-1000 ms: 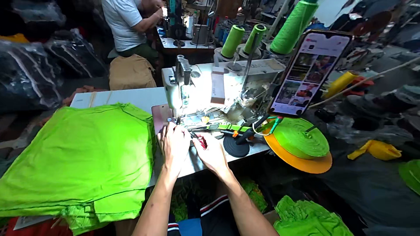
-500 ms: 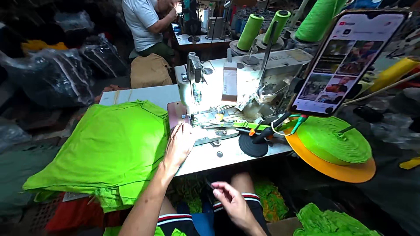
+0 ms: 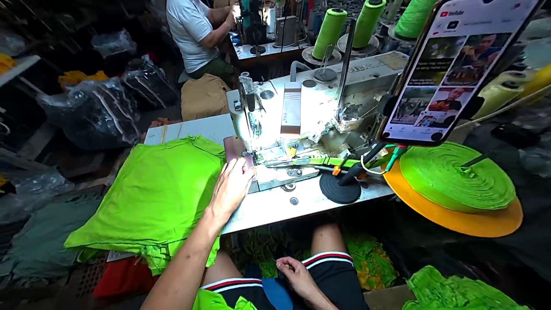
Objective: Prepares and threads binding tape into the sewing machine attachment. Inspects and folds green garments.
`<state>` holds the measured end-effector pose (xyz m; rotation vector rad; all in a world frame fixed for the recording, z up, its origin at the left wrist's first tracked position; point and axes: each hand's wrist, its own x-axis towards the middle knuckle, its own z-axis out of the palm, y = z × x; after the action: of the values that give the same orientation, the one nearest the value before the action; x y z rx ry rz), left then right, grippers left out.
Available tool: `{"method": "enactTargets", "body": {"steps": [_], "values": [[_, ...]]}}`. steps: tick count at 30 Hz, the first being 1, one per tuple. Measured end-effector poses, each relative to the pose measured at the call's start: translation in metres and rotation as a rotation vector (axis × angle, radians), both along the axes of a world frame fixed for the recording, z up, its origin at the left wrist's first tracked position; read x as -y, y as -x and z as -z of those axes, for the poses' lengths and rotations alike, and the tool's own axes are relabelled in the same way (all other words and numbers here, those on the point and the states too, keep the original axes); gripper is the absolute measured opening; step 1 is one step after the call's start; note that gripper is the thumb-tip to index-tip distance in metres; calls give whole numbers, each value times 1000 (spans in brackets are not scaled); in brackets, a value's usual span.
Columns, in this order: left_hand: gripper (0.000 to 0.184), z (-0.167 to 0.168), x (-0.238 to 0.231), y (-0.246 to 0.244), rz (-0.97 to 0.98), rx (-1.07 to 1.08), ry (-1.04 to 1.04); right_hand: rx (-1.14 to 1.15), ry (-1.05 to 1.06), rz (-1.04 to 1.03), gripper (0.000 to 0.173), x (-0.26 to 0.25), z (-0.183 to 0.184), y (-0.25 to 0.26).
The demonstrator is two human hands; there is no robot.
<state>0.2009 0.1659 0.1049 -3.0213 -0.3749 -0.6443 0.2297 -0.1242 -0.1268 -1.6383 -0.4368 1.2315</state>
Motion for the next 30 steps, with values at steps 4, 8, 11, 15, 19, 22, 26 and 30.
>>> {"method": "enactTargets", "body": {"steps": [4,8,11,15,19,22,26,30], "values": [[21,-5,-3,-5,-34,-40,-22,98,9,-73,35,1,3,3],[21,-7,-17,-11,-46,-34,-42,111,30,-83,37,1,3,2],[22,-9,-24,-18,-72,-35,-59,105,27,-79,36,2,4,2],[20,-10,-36,-26,-90,-40,-51,108,26,-92,36,1,6,3],[21,-13,-44,-31,-43,15,37,112,46,-101,36,0,8,2],[20,-17,-48,-36,-22,87,140,72,66,-99,39,-1,7,1],[9,-22,-45,-50,-127,303,501,10,99,-103,41,-3,9,0],[12,-7,-44,-59,-223,470,651,-30,105,-106,38,-4,11,0]]}}
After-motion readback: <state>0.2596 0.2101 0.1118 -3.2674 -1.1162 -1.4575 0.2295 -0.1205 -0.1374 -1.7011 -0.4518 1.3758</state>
